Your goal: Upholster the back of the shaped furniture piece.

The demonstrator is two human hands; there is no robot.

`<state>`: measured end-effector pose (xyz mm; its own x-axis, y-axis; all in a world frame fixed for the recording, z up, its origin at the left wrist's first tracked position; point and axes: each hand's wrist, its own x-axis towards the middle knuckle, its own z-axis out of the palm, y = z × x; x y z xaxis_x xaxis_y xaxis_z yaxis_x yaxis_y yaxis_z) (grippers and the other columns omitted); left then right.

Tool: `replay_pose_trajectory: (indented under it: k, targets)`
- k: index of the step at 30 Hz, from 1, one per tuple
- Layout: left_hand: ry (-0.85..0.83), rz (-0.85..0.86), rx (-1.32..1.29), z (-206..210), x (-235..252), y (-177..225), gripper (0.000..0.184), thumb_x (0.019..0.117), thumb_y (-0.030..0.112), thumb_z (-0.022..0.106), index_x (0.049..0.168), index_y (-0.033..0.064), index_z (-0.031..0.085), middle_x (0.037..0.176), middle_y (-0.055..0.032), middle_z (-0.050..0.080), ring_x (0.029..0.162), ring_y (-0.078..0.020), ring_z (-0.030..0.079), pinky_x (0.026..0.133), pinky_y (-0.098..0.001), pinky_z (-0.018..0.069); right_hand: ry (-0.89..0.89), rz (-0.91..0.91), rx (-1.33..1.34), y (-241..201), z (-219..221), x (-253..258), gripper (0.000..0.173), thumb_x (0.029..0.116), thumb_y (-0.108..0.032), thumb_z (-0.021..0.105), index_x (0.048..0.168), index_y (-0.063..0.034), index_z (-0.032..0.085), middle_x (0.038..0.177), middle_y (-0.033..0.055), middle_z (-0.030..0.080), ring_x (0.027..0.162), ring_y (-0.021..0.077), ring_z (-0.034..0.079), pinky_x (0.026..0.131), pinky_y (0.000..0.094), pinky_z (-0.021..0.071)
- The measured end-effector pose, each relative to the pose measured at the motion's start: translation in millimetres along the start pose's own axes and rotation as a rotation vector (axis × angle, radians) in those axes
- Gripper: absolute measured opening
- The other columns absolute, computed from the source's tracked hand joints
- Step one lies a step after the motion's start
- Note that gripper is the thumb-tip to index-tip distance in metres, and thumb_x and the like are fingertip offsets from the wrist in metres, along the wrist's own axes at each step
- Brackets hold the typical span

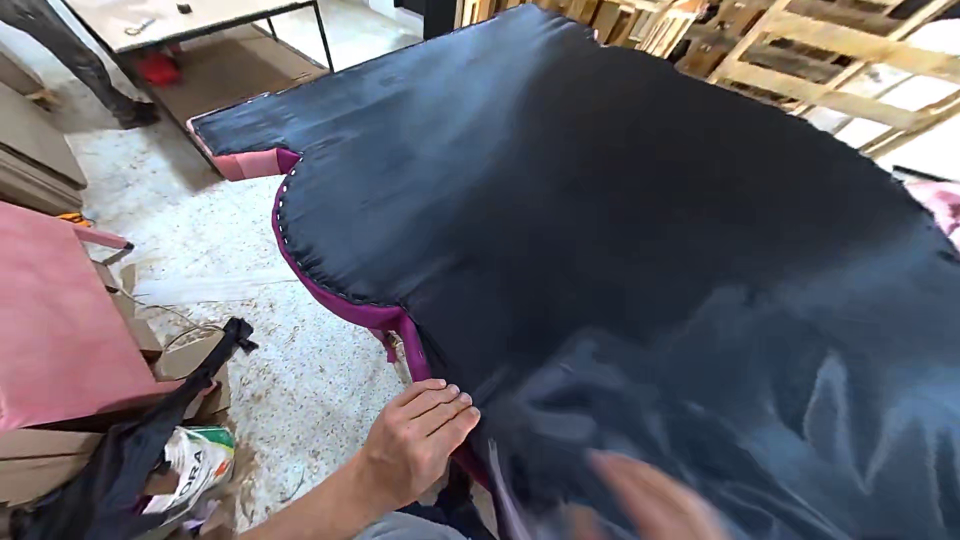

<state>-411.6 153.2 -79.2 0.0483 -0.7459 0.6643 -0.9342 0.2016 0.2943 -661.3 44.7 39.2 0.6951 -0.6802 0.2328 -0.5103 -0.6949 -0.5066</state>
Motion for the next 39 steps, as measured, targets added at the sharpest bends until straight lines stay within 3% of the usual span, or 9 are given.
replay_pose_trajectory:
  k: [2,4,12,15,18,20,28,36,39]
  targets:
    - [-0.01,-0.006,-0.004,-7,3,3,0.022,0.1019,0.008,0.054,0.109,0.0109,0.075,0.109,-0.004,0.078,0.112,-0.0162,0.071,0.107,-0.0334,0.0508,0.015,-0.093,0.003,-37,67,6,0.041,0.0884,-0.037,0.078,0.117,-0.0078,0.076,0.115,0.0152,0.074,0.115,0.0321,0.068,0.098,0.049,0.0549]
    - [0.001,0.011,-0.008,-12,10,2,0.022,0.1026,0.009,0.054,0.108,0.0105,0.075,0.107,-0.0043,0.079,0.11,-0.0166,0.072,0.106,-0.0334,0.0516,0.148,-0.111,-0.081,-47,101,10,0.036,0.0848,-0.038,0.077,0.109,-0.011,0.078,0.108,0.0103,0.075,0.105,0.0261,0.07,0.09,0.0406,0.0573]
    - [0.201,0.081,-0.156,3,24,-13,0.017,0.0983,0.007,0.056,0.095,0.0091,0.072,0.086,-0.0035,0.074,0.089,-0.0174,0.072,0.098,-0.034,0.0543,0.352,-0.094,-0.206,-38,113,26,0.017,0.0862,-0.014,0.065,0.091,-0.0106,0.082,0.083,0.0059,0.074,0.077,0.0154,0.07,0.071,0.0264,0.0569]
    - [0.154,0.119,-0.187,3,18,-23,0.014,0.1009,0.007,0.055,0.099,0.0103,0.068,0.096,-0.0042,0.073,0.101,-0.0189,0.07,0.103,-0.0361,0.0528,0.322,-0.141,-0.158,-33,113,21,0.016,0.0886,-0.012,0.065,0.089,-0.0103,0.081,0.078,0.0046,0.071,0.076,0.0128,0.068,0.071,0.022,0.0552]
    - [0.043,0.101,-0.087,-4,10,-43,0.028,0.1032,0.007,0.054,0.126,0.0146,0.067,0.126,-0.0057,0.071,0.12,-0.021,0.066,0.107,-0.0385,0.0507,0.241,-0.193,-0.104,-23,108,19,0.014,0.0921,-0.012,0.066,0.092,-0.0092,0.08,0.076,0.0051,0.071,0.075,0.0141,0.068,0.072,0.0228,0.0559]
    - [0.009,0.103,-0.029,-7,12,-55,0.03,0.1031,0.005,0.053,0.128,0.0141,0.068,0.129,-0.0057,0.07,0.121,-0.0211,0.065,0.107,-0.0385,0.0502,0.209,-0.217,-0.062,-19,103,22,0.013,0.093,-0.012,0.067,0.093,-0.0086,0.079,0.076,0.0055,0.071,0.074,0.0148,0.067,0.072,0.0232,0.0554]
    - [0.077,0.093,-0.117,-2,8,-60,0.021,0.1026,0.005,0.055,0.117,0.0066,0.069,0.116,-0.0104,0.076,0.114,-0.0232,0.071,0.104,-0.0392,0.0549,0.115,-0.295,0.023,-13,90,30,0.013,0.096,-0.013,0.067,0.098,-0.0067,0.078,0.08,0.0073,0.072,0.074,0.0176,0.066,0.073,0.0259,0.0545]
    - [0.181,-0.005,-0.216,7,11,-58,0.008,0.0988,0.006,0.062,0.101,0.0084,0.069,0.097,-0.0054,0.075,0.1,-0.0187,0.072,0.1,-0.0358,0.0563,-0.067,-0.311,0.062,-9,78,46,0.014,0.0956,-0.012,0.066,0.096,-0.005,0.079,0.078,0.0103,0.073,0.072,0.0208,0.068,0.07,0.0309,0.0559]
    - [0.211,-0.028,-0.222,9,19,-57,0.007,0.0983,0.007,0.061,0.098,0.0092,0.068,0.091,-0.0046,0.073,0.095,-0.0181,0.071,0.099,-0.0351,0.0562,-0.102,-0.209,-0.015,-22,68,58,0.025,0.0912,-0.031,0.07,0.099,-0.0092,0.078,0.086,0.0116,0.072,0.081,0.0247,0.068,0.074,0.0379,0.0545]
